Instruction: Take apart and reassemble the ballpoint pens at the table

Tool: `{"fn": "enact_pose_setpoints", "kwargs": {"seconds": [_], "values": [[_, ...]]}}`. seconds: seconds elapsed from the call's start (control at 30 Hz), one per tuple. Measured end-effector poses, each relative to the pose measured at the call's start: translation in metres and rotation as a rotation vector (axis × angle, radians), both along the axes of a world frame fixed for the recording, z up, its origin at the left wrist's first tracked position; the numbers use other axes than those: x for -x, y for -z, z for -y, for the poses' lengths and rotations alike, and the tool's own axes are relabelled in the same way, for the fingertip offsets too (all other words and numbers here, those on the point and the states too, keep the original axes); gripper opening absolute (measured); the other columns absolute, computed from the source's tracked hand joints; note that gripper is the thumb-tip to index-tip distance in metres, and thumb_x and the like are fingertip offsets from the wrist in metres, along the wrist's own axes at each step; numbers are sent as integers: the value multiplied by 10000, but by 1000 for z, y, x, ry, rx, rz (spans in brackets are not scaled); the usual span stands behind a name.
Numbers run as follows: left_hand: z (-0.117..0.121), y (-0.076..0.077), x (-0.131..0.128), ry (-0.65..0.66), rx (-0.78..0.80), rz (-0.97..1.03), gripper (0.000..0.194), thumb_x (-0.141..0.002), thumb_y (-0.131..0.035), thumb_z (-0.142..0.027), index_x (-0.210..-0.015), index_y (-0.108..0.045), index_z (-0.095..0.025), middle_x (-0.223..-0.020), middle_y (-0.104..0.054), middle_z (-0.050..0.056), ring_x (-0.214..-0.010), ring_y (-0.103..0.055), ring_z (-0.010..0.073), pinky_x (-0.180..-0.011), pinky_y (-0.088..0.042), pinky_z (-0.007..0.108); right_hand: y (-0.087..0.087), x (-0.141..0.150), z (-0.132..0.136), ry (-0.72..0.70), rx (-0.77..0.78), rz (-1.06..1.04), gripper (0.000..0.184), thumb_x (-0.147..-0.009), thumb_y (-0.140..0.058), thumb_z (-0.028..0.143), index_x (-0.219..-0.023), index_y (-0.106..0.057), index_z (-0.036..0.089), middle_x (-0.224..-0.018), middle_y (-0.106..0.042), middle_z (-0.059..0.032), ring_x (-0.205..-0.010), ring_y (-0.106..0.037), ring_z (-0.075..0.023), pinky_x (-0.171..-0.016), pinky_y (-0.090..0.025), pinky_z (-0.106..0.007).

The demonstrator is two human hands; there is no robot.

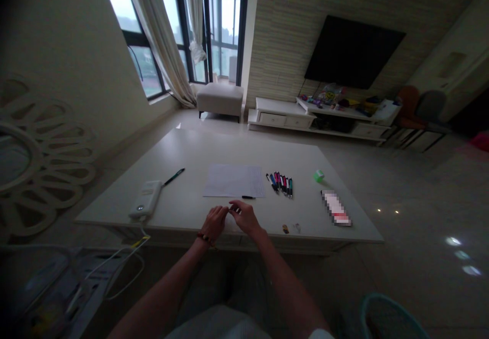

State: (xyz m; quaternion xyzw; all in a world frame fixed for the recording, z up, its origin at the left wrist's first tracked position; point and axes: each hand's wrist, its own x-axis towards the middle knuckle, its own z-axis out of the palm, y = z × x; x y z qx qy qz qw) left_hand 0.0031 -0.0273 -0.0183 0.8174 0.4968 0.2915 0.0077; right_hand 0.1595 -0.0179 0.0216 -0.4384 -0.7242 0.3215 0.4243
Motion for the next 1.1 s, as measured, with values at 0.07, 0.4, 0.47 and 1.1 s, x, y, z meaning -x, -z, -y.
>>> {"fn": "enact_pose_setpoints", "kwargs": {"seconds": [0.07,0.4,0.47,1.1], "values": [[-1,2,0,-9,-6,3,194,-891,-316,-164,-932,-503,-195,-822,-529,35,-774,-469,160,-720,-359,304,8,-9,-6,38,-1,53,298,-735,-598,193,-1033,-604,198,-854,-647,-33,-714,-589,-147,-653,-472,-278],[-1,5,0,-37,-25,12,177,-890,-336,-167,-926,-507,-199,-807,-530,30,-760,-457,160,-722,-355,301,24,-60,-54,457,-89,385,91,-740,-610,232,-774,-669,171,-867,-606,-87,-871,-521,-207,-798,-393,-333],[-1,4,0,-40,-22,6,177,-883,-344,-156,-929,-510,-198,-805,-530,31,-767,-457,162,-723,-354,302,16,-58,-48,398,-61,292,121,-764,-582,260,-798,-647,164,-824,-624,-68,-812,-546,-191,-746,-409,-312],[-2,4,-1,-18,-6,-21,198,-895,-329,-182,-931,-523,-200,-814,-551,34,-767,-479,164,-717,-372,304,-24,-38,4,98,-96,97,102,-767,-587,250,-807,-655,185,-758,-644,-38,-659,-565,-143,-626,-446,-261]]}}
